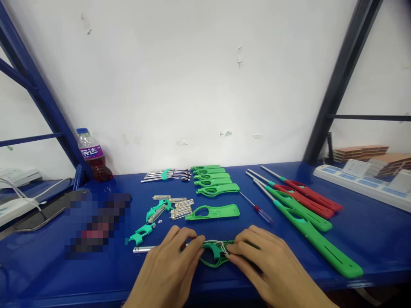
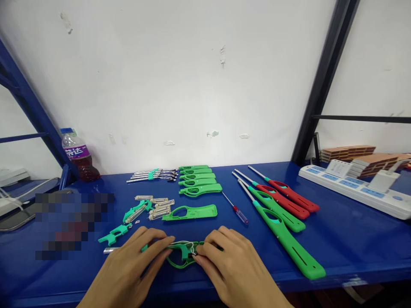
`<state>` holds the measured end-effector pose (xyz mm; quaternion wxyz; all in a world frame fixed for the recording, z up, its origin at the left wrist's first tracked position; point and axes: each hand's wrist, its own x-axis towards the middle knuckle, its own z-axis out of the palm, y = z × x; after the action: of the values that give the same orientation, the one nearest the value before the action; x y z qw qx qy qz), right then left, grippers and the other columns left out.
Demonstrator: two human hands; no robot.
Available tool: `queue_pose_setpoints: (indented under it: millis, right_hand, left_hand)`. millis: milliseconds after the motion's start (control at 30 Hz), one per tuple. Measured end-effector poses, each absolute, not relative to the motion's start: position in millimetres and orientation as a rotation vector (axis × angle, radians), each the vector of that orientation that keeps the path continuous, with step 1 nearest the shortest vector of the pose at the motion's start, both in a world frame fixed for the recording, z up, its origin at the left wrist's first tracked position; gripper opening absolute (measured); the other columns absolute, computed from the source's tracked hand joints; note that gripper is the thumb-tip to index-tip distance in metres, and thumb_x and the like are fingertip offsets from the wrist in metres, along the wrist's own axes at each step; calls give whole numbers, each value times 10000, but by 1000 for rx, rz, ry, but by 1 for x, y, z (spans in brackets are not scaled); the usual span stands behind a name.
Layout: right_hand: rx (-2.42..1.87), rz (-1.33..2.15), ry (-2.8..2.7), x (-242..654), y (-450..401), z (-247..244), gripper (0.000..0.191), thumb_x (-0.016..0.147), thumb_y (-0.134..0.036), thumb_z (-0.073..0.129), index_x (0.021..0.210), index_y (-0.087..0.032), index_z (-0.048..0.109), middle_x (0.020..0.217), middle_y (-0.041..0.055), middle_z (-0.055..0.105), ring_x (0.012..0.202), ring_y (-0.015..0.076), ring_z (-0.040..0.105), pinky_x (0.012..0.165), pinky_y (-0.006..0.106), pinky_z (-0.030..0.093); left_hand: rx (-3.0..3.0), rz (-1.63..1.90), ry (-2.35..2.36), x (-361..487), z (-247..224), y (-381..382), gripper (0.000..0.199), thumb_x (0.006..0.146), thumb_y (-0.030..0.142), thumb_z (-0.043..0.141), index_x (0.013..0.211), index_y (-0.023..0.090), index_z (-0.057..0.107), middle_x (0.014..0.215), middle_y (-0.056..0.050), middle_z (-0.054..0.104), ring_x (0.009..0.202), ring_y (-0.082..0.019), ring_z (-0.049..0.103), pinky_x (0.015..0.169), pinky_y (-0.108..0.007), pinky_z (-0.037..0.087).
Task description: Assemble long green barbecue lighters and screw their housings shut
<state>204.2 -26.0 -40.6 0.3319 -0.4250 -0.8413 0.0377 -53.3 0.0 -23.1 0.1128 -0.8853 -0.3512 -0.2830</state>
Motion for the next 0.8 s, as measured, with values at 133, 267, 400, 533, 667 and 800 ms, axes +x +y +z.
queue_pose_setpoints:
  millis: [133,267,400,533,667,800]
  right_hand:
    - [-1122,122,-2189,204,-25,-39,143,1085,-243,569,1060,-281,704,987,0,711,867,213,628,779,353,495]
    - [-1128,121,-2191,204,-26,-39,150,1085,-243,566,1054,-280,708,989,3,716,875,214,636,791,351,505]
    - [-1124,107,-2181,204,-27,-38,153,1086,-257,569,1054,-279,717,984,9,721,865,208,646,795,341,515]
    - [-1124,110,-2185,204,-26,-39,163,1090,-262,561,1060,-284,720,983,12,720,860,208,646,796,340,515]
    - [-1125,132,-2192,204,-25,-39,150,1086,-246,566,1072,-286,709,999,7,717,875,212,640,802,347,510]
    - [-1126,157,-2192,204,-25,-39,157,1088,-233,557,1077,-289,703,1006,1,714,880,209,638,801,348,506]
  left_hand:
    - [-2543,-818,-1090,-67,-15,6,328,1076,119,413,1120,236,716,1017,-44,739,859,-234,713,635,-314,615]
    - [-2597,-751,-1161,-78,-6,9,349,1071,147,412,1047,251,744,1001,-26,752,855,-226,743,665,-316,623]
    - [-2671,-718,-1129,-79,-4,10,390,1103,177,381,1037,263,756,968,-16,756,824,-197,748,682,-282,611]
    - [-2693,-729,-1109,-73,-9,7,374,1129,222,378,1050,265,741,979,-26,741,838,-206,728,688,-290,618]
    - [-2686,-843,-1065,-63,-16,4,306,1122,210,405,1131,246,709,1071,-58,715,890,-222,708,675,-306,620]
    - [-2699,-834,-1040,-56,-22,6,288,1123,207,416,1184,233,697,1072,-68,705,896,-231,685,681,-324,624]
